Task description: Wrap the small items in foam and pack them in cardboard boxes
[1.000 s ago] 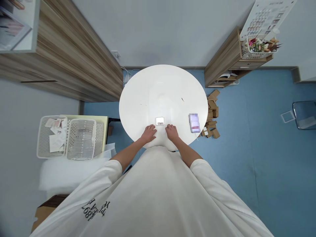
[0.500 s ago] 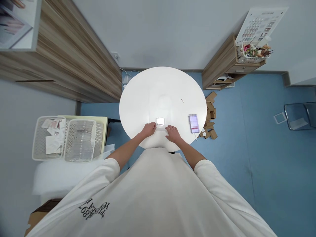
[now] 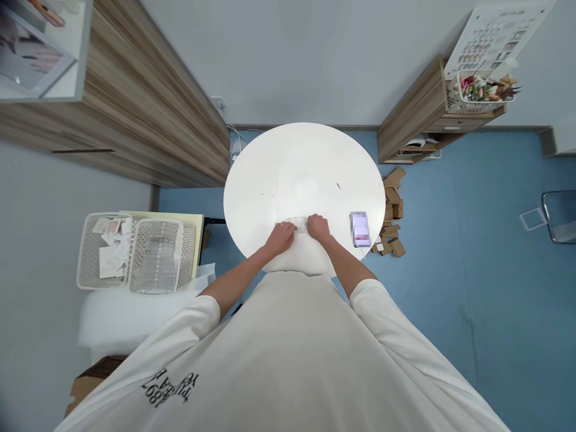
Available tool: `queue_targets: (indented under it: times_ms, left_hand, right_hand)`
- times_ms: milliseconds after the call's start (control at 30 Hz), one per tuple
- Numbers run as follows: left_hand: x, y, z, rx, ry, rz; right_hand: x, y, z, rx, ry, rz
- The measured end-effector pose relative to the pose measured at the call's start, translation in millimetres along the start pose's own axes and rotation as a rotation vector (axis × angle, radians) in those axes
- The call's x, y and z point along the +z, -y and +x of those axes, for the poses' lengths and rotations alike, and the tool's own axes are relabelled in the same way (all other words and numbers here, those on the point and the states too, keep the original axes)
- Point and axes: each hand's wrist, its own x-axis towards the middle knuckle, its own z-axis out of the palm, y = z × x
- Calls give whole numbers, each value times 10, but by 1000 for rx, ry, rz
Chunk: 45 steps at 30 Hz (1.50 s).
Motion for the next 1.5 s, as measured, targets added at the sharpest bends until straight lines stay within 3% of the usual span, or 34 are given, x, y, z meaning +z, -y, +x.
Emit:
queue_targets:
  times_ms: [100,233,433,533,667,833,1067,1267,1500]
  left_hand:
    - [159,-48,4,45,99,16]
    - [351,32,139,-6,48,30]
    - [454,154,310,-72,29,0]
    - [478,165,357,-95,8,23]
    - [457,174,418,-106,1,27]
    - [354,192,427,-114,67,5]
    - [332,200,202,-138,150,-69]
    - [291,199,87,-132,196,-115]
    - [130,258,112,-97,138,-134]
  right_hand:
    - [-9,10,29,6,9,-24]
    - [-6,2,40,3,11,-14]
    - [-11,-24,31,18,27,29]
    - [-46,-16,-71,20,-71,17]
    - [-76,34,-295,-73,-225,-50]
    - [11,126,-436,-276,-66,-86]
    - [164,251,-436,-344,33,-81]
    - [67,299,-459,-370,104,-36]
    - [-105,275,-254,-362,156,-36]
